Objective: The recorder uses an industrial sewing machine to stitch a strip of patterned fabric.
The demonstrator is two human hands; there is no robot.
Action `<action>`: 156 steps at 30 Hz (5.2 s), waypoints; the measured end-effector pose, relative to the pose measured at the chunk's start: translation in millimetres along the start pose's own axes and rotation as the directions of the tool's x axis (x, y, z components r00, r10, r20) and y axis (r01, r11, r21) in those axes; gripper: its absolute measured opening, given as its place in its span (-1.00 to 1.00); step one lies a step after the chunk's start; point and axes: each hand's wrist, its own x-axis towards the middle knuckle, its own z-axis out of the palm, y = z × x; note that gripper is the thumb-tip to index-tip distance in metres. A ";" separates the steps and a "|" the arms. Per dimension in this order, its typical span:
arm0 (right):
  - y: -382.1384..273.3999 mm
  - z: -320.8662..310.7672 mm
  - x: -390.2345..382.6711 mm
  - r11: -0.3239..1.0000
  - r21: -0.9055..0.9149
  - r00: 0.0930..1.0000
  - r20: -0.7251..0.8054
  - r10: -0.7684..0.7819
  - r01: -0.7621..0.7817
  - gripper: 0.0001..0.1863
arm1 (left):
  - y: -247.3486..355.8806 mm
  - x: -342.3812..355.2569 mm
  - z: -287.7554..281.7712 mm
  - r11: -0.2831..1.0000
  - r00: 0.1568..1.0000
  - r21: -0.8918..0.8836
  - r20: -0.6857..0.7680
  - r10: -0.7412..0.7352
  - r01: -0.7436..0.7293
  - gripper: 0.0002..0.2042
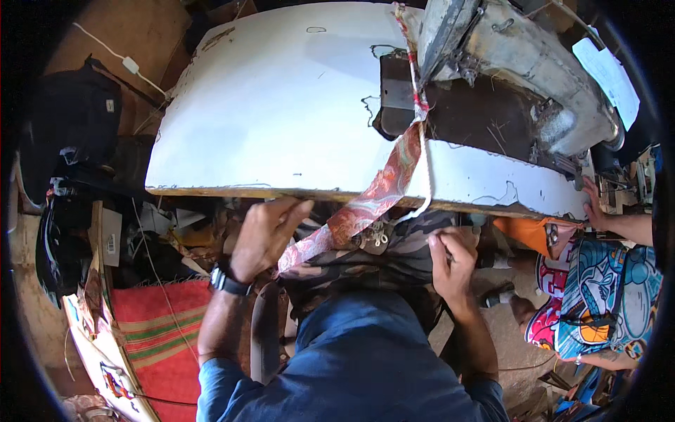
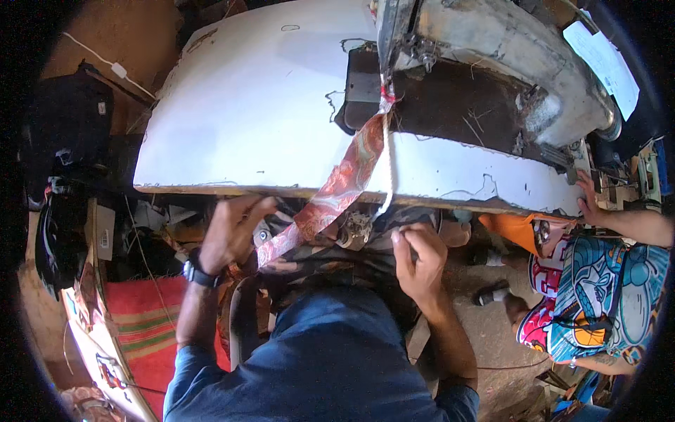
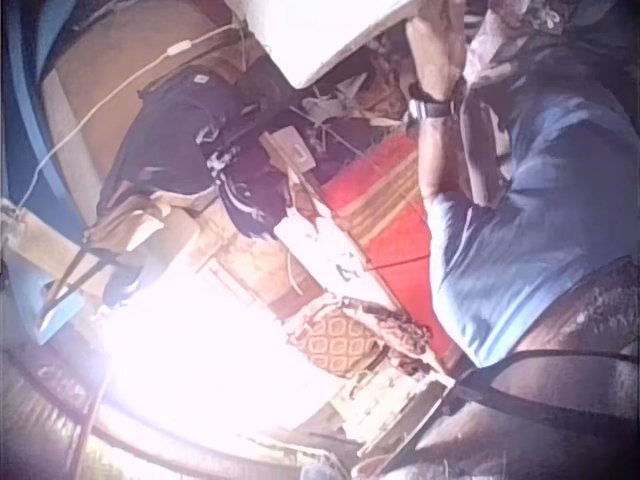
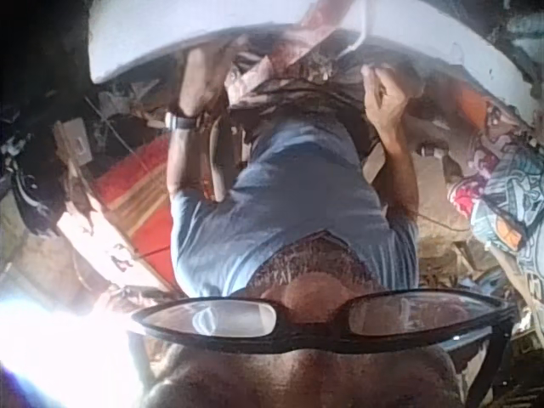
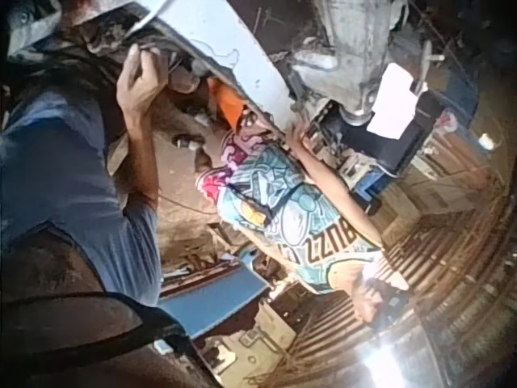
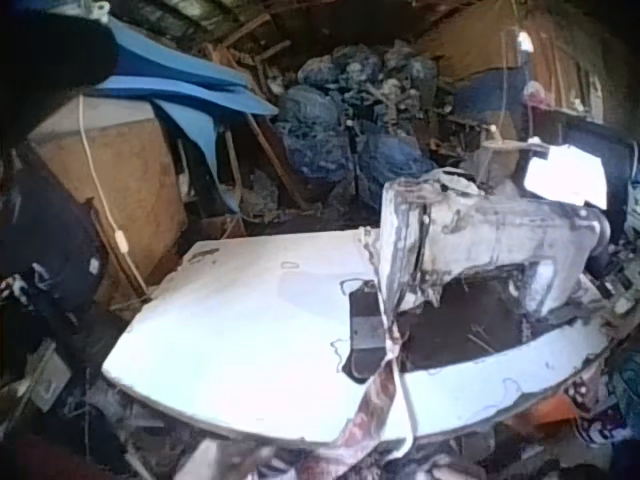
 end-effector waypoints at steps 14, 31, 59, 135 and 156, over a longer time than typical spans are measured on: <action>-106.5 -66.4 -21.4 0.882 0.336 0.875 0.460 0.151 -0.330 -0.82 | 101.0 -53.1 72.7 0.719 0.972 -0.683 0.229 0.045 0.128 -0.63; -34.1 -57.6 42.1 0.859 -0.392 0.938 0.027 -0.346 0.329 -0.47 | 130.7 -76.3 131.5 0.437 0.985 -0.898 0.029 0.173 -0.050 -0.87; -1.6 -38.6 55.4 0.851 -0.254 0.880 0.260 -0.398 0.460 -0.66 | 82.9 347.1 55.8 0.804 0.978 0.558 0.151 0.143 -0.204 -0.48; -142.7 -46.0 111.9 0.509 0.732 0.752 -0.006 -0.659 0.452 -0.83 | 36.0 125.3 -12.5 0.962 0.971 -0.173 -0.155 0.184 -0.210 -0.79; -1.3 -19.4 136.1 0.955 0.277 0.994 0.051 0.093 -0.103 -0.82 | 74.4 142.0 73.6 0.742 0.921 -0.632 0.111 0.373 -0.224 -0.85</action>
